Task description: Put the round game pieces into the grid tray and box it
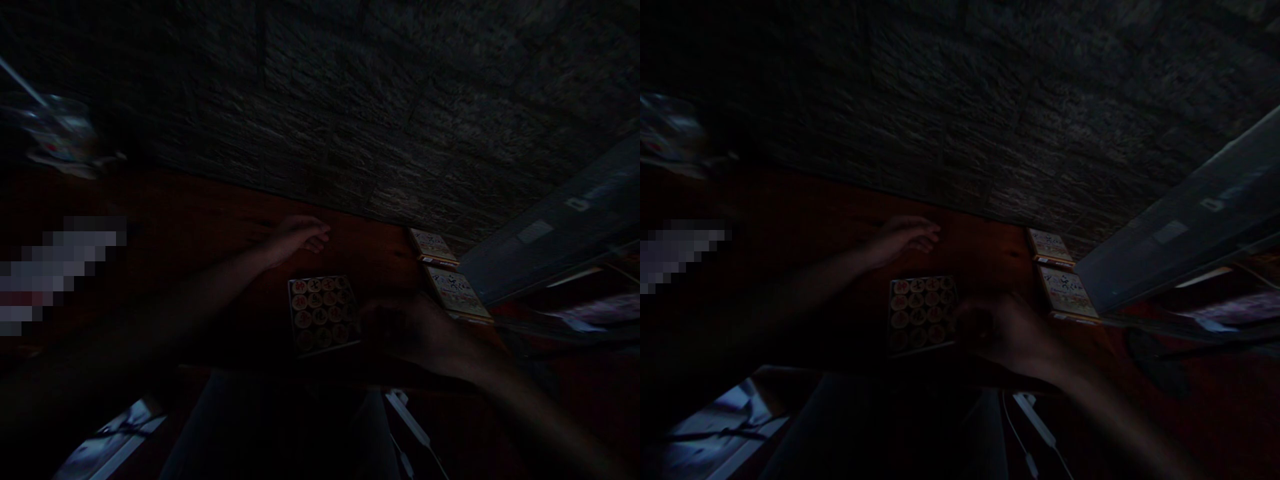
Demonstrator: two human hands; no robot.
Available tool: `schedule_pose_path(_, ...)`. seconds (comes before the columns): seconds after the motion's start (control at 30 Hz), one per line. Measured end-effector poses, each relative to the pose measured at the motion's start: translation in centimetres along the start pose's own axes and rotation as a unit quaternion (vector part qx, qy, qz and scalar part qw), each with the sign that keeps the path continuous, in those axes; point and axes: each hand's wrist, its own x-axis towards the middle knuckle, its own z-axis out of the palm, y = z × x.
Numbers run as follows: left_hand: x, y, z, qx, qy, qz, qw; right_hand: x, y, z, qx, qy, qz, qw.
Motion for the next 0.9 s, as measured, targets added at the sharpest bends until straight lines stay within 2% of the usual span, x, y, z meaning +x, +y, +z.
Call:
schedule_pose_path(0.17,0.19,-0.21,-0.16,-0.004,-0.002,0.002,1.0,0.04,0.14,0.32,-0.011,-0.012,-0.013,1.0)
schedule_pose_path(0.57,0.19,-0.3,-0.29,-0.005,-0.003,0.0,1.0,-0.4,-0.4,0.05,-0.031,0.01,-0.018,0.999)
schedule_pose_path(0.73,0.07,-0.09,-0.15,0.002,-0.003,0.0,1.0,-0.45,-0.5,0.1,-0.03,0.017,-0.054,0.998)
schedule_pose_path(0.9,0.06,-0.1,-0.14,0.001,-0.004,-0.002,1.0,-0.02,0.06,-0.08,-0.021,0.055,-0.071,0.996)
